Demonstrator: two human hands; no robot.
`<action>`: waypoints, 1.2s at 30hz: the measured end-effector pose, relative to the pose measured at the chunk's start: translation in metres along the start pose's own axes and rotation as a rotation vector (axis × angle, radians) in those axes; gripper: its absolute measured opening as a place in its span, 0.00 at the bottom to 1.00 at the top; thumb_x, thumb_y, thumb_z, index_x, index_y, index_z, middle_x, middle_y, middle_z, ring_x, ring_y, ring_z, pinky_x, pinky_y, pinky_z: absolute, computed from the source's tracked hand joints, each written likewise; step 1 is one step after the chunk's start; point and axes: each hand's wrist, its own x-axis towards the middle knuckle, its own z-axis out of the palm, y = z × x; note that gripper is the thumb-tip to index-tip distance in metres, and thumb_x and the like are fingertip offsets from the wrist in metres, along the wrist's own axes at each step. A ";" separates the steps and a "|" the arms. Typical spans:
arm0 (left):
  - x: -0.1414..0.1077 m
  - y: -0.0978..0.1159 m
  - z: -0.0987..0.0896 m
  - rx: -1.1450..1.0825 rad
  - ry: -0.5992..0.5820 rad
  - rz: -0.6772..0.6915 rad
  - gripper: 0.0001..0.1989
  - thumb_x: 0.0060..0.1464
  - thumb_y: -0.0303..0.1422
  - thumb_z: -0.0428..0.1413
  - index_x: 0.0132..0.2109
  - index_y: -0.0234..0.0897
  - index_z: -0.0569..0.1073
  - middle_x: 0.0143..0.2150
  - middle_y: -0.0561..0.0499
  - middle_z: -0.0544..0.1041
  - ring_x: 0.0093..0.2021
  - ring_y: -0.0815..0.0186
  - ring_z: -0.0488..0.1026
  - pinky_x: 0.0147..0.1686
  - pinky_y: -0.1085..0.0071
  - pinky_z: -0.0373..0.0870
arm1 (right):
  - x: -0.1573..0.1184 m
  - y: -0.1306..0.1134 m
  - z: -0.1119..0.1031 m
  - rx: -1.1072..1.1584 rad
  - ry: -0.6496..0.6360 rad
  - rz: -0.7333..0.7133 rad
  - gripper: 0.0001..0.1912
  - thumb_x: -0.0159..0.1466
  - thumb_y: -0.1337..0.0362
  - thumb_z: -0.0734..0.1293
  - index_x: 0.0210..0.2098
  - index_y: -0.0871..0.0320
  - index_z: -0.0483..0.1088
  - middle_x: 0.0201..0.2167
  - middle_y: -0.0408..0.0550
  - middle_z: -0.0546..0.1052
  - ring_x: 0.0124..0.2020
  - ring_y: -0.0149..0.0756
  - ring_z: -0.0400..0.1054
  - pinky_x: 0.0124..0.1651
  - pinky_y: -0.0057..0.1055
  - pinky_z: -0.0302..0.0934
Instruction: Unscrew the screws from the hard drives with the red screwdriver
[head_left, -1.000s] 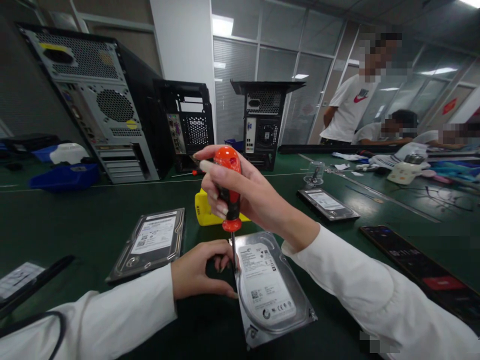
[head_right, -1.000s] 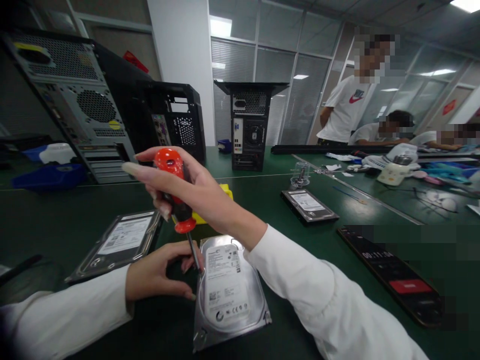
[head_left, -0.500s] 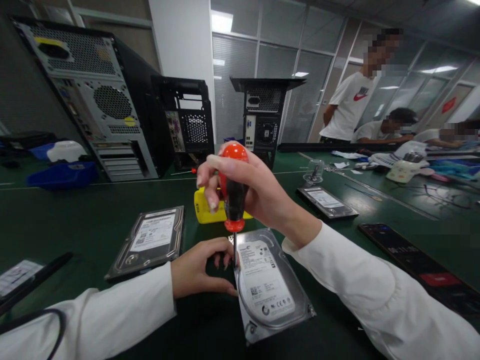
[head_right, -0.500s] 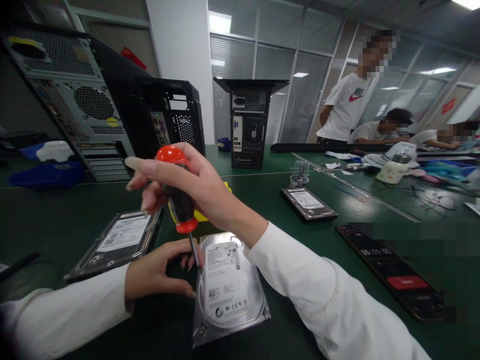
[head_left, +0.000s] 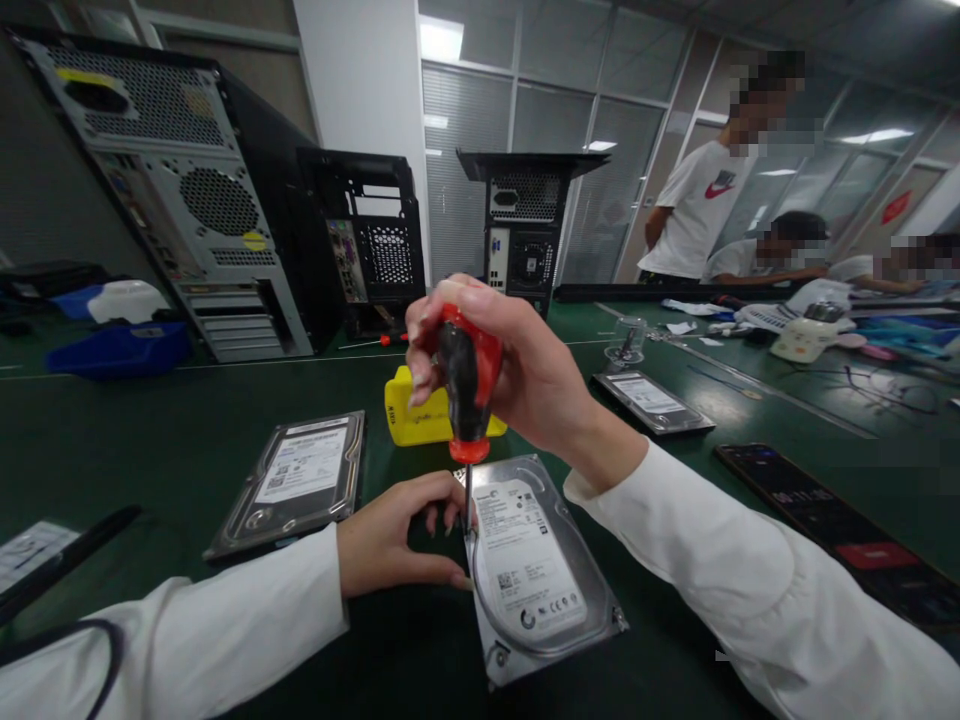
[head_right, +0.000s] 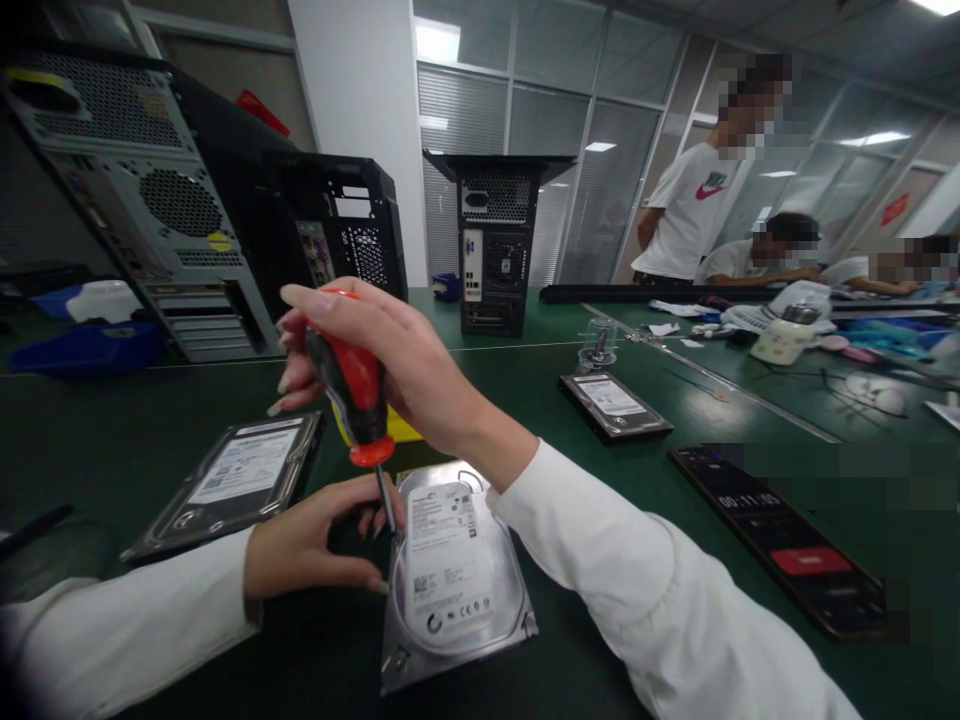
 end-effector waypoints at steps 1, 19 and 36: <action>0.000 0.000 0.000 0.002 0.000 0.004 0.19 0.43 0.36 0.65 0.41 0.34 0.69 0.35 0.54 0.67 0.34 0.67 0.62 0.32 0.74 0.61 | 0.000 0.001 0.000 0.023 0.002 -0.017 0.08 0.63 0.60 0.59 0.31 0.58 0.60 0.30 0.41 0.67 0.28 0.25 0.66 0.34 0.26 0.66; 0.000 -0.001 0.001 0.020 0.002 0.019 0.15 0.50 0.37 0.60 0.41 0.35 0.68 0.37 0.52 0.68 0.35 0.67 0.64 0.33 0.74 0.62 | 0.002 0.008 0.001 0.061 -0.002 -0.017 0.09 0.60 0.59 0.63 0.33 0.58 0.61 0.28 0.40 0.69 0.27 0.26 0.68 0.34 0.26 0.66; 0.000 0.003 0.001 0.051 0.007 0.006 0.14 0.51 0.37 0.60 0.42 0.36 0.68 0.37 0.53 0.67 0.34 0.68 0.63 0.32 0.74 0.62 | 0.005 0.012 -0.004 0.134 -0.001 -0.048 0.20 0.64 0.48 0.53 0.34 0.58 0.64 0.21 0.41 0.62 0.18 0.24 0.58 0.21 0.24 0.53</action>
